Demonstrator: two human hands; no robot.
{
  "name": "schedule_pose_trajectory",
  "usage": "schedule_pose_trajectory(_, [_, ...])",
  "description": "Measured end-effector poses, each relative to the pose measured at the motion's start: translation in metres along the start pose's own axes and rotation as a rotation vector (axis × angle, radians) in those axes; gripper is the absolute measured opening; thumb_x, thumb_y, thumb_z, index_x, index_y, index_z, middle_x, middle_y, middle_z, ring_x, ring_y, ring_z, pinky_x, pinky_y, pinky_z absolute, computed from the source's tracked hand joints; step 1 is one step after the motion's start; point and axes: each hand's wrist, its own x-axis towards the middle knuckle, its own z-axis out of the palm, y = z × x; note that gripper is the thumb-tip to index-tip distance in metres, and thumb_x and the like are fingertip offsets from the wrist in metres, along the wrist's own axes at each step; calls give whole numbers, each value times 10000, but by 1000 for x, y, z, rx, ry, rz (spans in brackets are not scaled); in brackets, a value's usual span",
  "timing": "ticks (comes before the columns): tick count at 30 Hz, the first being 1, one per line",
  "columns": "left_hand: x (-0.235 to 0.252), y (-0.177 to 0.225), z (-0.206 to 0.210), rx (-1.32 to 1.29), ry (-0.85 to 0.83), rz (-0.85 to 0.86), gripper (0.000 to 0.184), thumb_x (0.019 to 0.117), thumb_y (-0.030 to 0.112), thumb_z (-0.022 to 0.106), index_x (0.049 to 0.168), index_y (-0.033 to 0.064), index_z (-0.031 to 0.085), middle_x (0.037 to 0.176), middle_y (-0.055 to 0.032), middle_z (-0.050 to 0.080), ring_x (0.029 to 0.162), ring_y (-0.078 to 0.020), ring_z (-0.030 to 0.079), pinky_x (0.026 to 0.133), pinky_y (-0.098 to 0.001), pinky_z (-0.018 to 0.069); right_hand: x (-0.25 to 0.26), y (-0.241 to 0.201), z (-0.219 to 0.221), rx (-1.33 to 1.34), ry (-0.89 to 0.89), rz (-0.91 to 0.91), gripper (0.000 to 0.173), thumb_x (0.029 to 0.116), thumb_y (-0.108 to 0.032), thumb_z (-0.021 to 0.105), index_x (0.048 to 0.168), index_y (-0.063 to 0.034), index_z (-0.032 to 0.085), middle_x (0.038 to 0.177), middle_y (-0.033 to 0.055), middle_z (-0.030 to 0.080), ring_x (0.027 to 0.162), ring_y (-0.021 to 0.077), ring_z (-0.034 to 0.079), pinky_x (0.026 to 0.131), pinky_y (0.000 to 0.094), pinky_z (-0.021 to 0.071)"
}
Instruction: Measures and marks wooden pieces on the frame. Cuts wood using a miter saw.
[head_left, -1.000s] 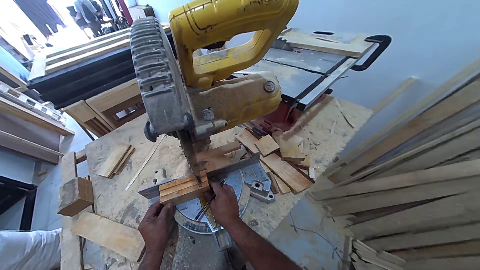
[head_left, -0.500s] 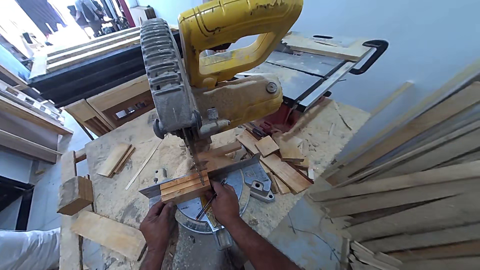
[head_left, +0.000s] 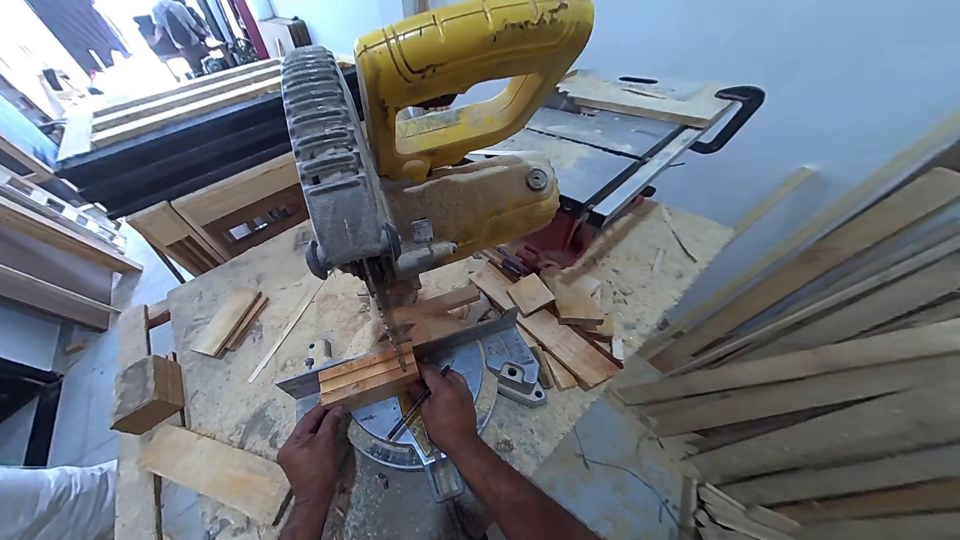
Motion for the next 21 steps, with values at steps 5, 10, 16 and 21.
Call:
schedule_pose_trajectory(5, [0,-4,1,-13,3,20,101,891,99,758,967,33,769,874,-14,772,803,-66,730,793,-269,615,0,-1,-1,17,-2,29,287,983,-306,627,1152,-126,775,1047,12,786,1054,202,726,1067,393,497])
schedule_pose_trajectory(10, [-1,-2,0,-30,-14,12,122,900,88,747,998,16,761,897,-32,774,838,-89,736,822,-285,618,2,-5,-6,0,-75,75,319,992,-308,610,1210,-124,754,1084,29,779,1090,216,713,1094,399,474])
schedule_pose_trajectory(16, [0,-1,0,0,4,16,109,893,103,757,976,35,769,886,-16,773,819,-64,731,805,-260,612,3,-8,-6,-81,-152,68,442,979,-177,555,1411,-164,644,1150,38,767,1155,221,689,1140,391,426])
schedule_pose_trajectory(21, [-2,0,3,19,-28,19,171,900,91,743,1039,3,699,882,-25,758,806,-73,726,791,-270,614,6,-10,-9,-116,-222,65,444,1009,-181,527,1444,-129,603,1176,59,758,1190,232,675,1180,396,380])
